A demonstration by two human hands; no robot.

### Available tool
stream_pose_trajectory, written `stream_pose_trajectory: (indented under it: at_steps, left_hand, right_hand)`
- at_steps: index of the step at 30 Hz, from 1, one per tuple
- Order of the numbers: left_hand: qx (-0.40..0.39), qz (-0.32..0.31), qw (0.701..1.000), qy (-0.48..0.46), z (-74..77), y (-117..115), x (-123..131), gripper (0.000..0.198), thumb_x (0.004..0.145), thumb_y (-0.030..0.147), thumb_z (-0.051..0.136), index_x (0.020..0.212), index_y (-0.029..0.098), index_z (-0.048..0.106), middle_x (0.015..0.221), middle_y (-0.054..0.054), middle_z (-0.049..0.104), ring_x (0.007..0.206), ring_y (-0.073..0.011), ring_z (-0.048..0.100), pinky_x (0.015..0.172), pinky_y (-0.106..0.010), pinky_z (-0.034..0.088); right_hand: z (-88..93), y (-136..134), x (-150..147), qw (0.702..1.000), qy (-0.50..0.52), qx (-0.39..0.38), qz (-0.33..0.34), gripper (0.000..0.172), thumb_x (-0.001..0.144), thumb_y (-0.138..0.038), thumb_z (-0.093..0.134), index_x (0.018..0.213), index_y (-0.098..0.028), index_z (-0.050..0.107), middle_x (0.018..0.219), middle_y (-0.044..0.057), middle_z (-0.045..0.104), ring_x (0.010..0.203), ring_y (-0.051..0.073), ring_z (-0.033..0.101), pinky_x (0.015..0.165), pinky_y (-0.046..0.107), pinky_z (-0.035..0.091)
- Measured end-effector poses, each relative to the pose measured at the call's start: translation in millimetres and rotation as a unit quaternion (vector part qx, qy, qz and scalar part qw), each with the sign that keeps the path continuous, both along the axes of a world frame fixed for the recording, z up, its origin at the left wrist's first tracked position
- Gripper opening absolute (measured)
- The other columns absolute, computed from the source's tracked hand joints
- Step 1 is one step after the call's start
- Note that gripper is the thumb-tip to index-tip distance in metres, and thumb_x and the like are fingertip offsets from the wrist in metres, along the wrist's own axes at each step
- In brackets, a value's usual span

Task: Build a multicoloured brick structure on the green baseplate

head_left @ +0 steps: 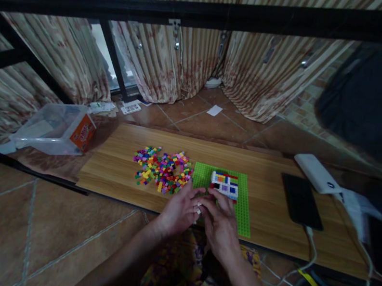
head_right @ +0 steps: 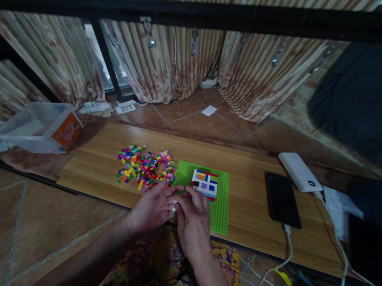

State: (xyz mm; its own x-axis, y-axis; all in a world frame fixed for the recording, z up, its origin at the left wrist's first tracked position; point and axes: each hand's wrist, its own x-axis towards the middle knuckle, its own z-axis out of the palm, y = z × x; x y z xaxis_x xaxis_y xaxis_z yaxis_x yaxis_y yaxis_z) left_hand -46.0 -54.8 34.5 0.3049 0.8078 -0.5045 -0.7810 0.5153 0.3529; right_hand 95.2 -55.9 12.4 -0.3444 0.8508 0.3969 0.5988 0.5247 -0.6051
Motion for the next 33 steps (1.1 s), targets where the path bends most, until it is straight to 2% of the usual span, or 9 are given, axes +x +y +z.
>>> stream_pose_trajectory:
  at_steps: [4, 8, 13, 16, 22, 30, 33]
  left_hand:
    - [-0.012, 0.015, 0.999, 0.044, -13.3, -3.1, 1.7, 0.031, 0.085, 0.042, 0.06, 0.091, 0.012, 0.065, 0.083, -0.006, 0.066, 0.068, -0.0094, 0.059, 0.065, -0.02, 0.046]
    - [0.013, 0.005, 0.987, 0.162, -20.2, -12.9, 4.5, 0.024, 0.071, 0.033, 0.075, 0.078, 0.013, 0.066, 0.077, -0.002, 0.064, 0.066, -0.0087, 0.056, 0.062, -0.021, 0.042]
    - [0.041, -0.018, 0.969, 0.241, -18.2, -17.2, 5.6, 0.031, 0.065, 0.041, 0.077, 0.069, 0.013, 0.064, 0.06, 0.003, 0.052, 0.053, -0.0052, 0.041, 0.05, -0.02, 0.028]
    - [0.048, -0.05, 0.96, 0.271, -18.6, -12.5, 4.4, 0.036, 0.063, 0.046, 0.078, 0.07, 0.013, 0.064, 0.057, 0.005, 0.049, 0.053, -0.0052, 0.039, 0.051, -0.021, 0.027]
    - [0.105, -0.078, 0.929, 0.346, -20.9, 1.2, 4.2, 0.04, 0.065, 0.053, 0.074, 0.072, 0.015, 0.065, 0.052, 0.007, 0.043, 0.047, -0.0048, 0.035, 0.048, -0.022, 0.023]
    - [0.101, -0.039, 0.926, 0.362, -15.9, 15.4, 6.8, 0.038, 0.066, 0.052, 0.073, 0.07, 0.015, 0.065, 0.054, 0.006, 0.042, 0.049, -0.0049, 0.032, 0.048, -0.021, 0.022]
    - [0.114, -0.012, 0.91, 0.4, -19.2, 22.6, 7.9, 0.032, 0.072, 0.049, 0.068, 0.072, 0.017, 0.066, 0.055, 0.005, 0.046, 0.051, -0.007, 0.036, 0.051, -0.022, 0.028]
  right_hand:
    - [-3.7, -1.1, 0.5, 0.999, 0.017, -0.025, -0.008, 0.019, 0.092, -0.024, 0.052, 0.097, -0.025, 0.07, 0.123, 0.008, 0.059, 0.115, 0.026, 0.052, 0.096, 0.046, 0.046]
    - [-8.4, -5.3, 2.5, 0.994, 0.078, -0.054, -0.048, 0.017, 0.092, -0.03, 0.055, 0.098, -0.026, 0.071, 0.123, 0.007, 0.059, 0.115, 0.025, 0.053, 0.096, 0.044, 0.046]
    - [-12.6, -10.0, 3.6, 0.986, 0.127, -0.067, -0.082, 0.016, 0.09, -0.034, 0.059, 0.096, -0.028, 0.073, 0.122, 0.006, 0.059, 0.113, 0.024, 0.055, 0.096, 0.044, 0.045]
    - [-13.8, -8.9, 4.5, 0.987, 0.122, -0.063, -0.086, 0.015, 0.09, -0.033, 0.059, 0.097, -0.028, 0.072, 0.119, 0.006, 0.06, 0.113, 0.023, 0.055, 0.096, 0.044, 0.045]
    - [-11.2, 1.2, 8.0, 0.993, 0.086, -0.018, -0.08, 0.017, 0.09, -0.029, 0.059, 0.101, -0.028, 0.071, 0.12, 0.006, 0.061, 0.112, 0.023, 0.054, 0.092, 0.042, 0.048]
    - [-9.4, 27.8, 12.2, 0.996, 0.041, 0.073, -0.043, 0.015, 0.09, -0.024, 0.059, 0.099, -0.025, 0.071, 0.116, 0.007, 0.062, 0.106, 0.021, 0.056, 0.089, 0.039, 0.049]
    - [-11.1, 42.1, 11.1, 0.995, 0.022, 0.086, -0.048, 0.014, 0.089, -0.027, 0.06, 0.095, -0.026, 0.072, 0.114, 0.007, 0.063, 0.104, 0.022, 0.055, 0.088, 0.04, 0.048]
